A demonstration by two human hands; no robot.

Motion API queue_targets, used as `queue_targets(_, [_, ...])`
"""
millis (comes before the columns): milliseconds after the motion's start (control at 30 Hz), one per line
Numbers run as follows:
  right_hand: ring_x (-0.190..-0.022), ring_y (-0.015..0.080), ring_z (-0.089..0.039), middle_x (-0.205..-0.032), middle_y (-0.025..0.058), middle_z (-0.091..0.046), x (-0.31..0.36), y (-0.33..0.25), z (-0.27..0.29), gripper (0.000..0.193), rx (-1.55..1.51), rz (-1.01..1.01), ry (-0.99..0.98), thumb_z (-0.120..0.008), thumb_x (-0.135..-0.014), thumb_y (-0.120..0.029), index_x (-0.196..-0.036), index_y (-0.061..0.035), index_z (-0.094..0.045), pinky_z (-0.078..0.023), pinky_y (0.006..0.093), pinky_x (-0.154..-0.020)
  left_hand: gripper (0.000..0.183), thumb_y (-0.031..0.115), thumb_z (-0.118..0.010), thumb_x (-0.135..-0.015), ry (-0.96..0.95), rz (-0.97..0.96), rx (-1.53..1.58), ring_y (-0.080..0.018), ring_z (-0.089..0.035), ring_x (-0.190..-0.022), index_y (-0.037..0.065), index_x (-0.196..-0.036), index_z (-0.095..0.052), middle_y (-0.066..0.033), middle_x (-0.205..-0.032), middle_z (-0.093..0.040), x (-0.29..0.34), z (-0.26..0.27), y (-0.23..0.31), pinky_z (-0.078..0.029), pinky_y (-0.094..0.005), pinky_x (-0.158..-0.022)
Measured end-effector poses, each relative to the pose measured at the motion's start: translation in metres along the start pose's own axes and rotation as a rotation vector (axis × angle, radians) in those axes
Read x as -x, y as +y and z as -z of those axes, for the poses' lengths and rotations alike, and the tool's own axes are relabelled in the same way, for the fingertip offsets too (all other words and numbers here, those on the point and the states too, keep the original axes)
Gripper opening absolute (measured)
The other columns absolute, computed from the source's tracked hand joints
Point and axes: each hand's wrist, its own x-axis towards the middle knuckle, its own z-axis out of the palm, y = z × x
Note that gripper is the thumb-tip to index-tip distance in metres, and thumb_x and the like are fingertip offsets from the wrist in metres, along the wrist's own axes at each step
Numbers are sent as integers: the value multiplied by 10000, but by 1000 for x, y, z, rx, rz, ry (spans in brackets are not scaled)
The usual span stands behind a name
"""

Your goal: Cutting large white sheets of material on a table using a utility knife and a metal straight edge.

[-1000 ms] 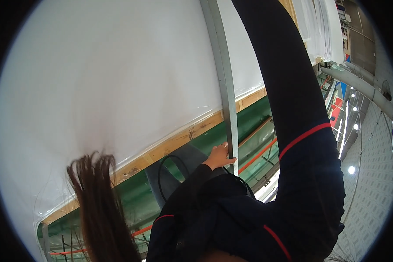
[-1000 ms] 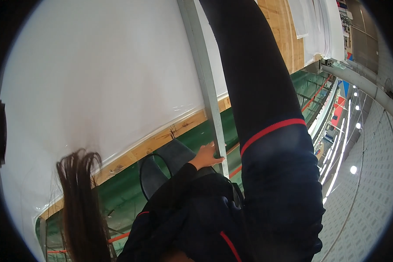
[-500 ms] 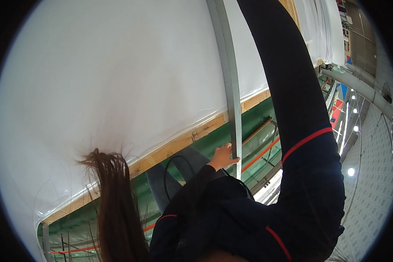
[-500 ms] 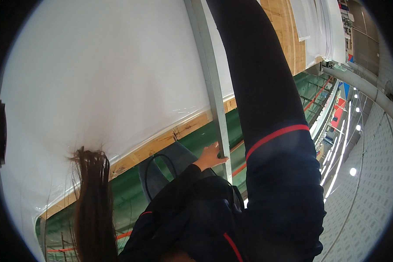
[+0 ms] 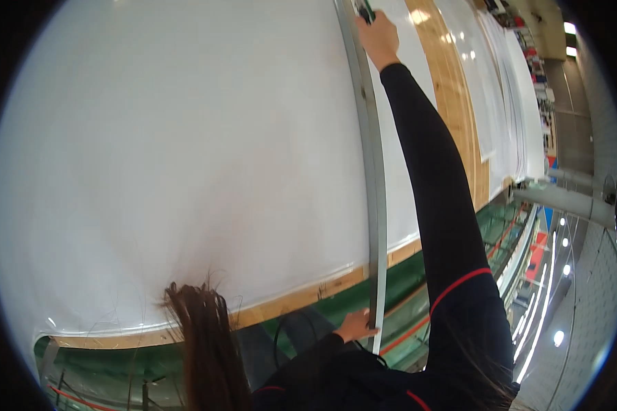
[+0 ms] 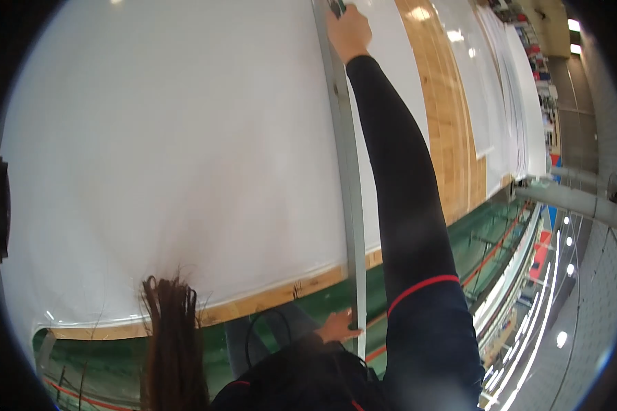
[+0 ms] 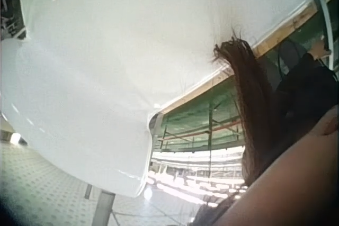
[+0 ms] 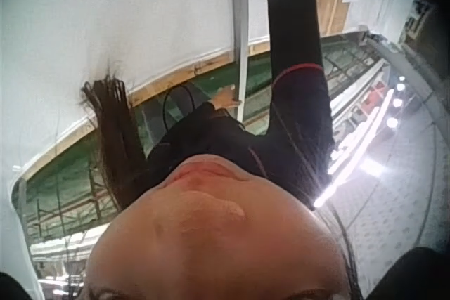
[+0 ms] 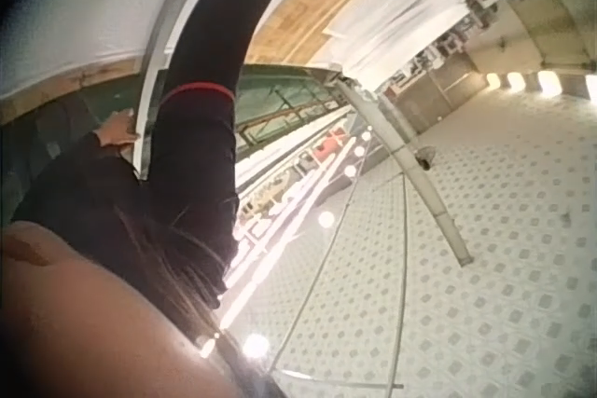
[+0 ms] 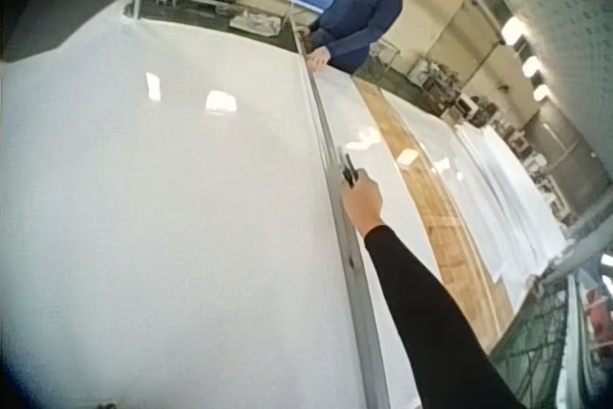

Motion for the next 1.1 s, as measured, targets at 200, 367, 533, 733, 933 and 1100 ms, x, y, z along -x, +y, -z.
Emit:
queue_targets(200, [-833,368,-599,-836,212,-619,-27,-8,-1,338,305,177,-226,-547,-777,-305,-912,5,-557,-476,436,-725,650,591,-534,-723,-129,71,-73,-328,-505,-993,35,-1059,-538,-148,-1035,-506,-7,7,8,-363,-463,-760])
queue_targets(367, [-875,303,-623,-918,166,-628,-43,-25,-13,222,501,115,-222,-506,-815,-187,-946,-16,-562,-510,376,-703,597,592,-525,-725,-143,38,-34,-315,-512,-983,67,-1005,-588,-144,-1045,-506,-9,3,4,-360,-458,-759])
queue_targets(533, [-895,294,-622,-942,143,-633,-54,-42,-22,201,557,132,-239,-522,-805,-150,-947,-30,-599,-513,358,-700,553,580,-535,-722,-7,-33,54,-311,-524,-939,78,-948,-590,-132,-1002,-507,-7,-10,-7,-357,-464,-738])
queue_targets(733, [-902,317,-620,-972,175,-629,-62,-58,-44,226,656,161,-319,-504,-796,-137,-935,-24,-640,-517,381,-715,581,584,-548,-709,-39,-5,74,-319,-525,-939,66,-970,-565,-127,-1000,-509,-11,-12,-13,-354,-475,-735])
queue_targets(933, [-860,301,-637,-924,147,-650,-63,-66,-49,225,713,102,-376,-512,-784,-126,-934,-46,-660,-526,368,-696,675,590,-567,-689,-121,67,63,-332,-503,-1017,64,-1107,-508,-144,-1049,-509,-5,6,0,-353,-485,-778])
queue_targets(1100, [-804,269,-652,-919,98,-660,-55,-52,-29,262,790,130,-357,-560,-743,-140,-972,-71,-665,-529,383,-592,743,611,-575,-661,-178,113,21,-326,-486,-1056,76,-1168,-484,-151,-1076,-506,-8,20,14,-356,-485,-795])
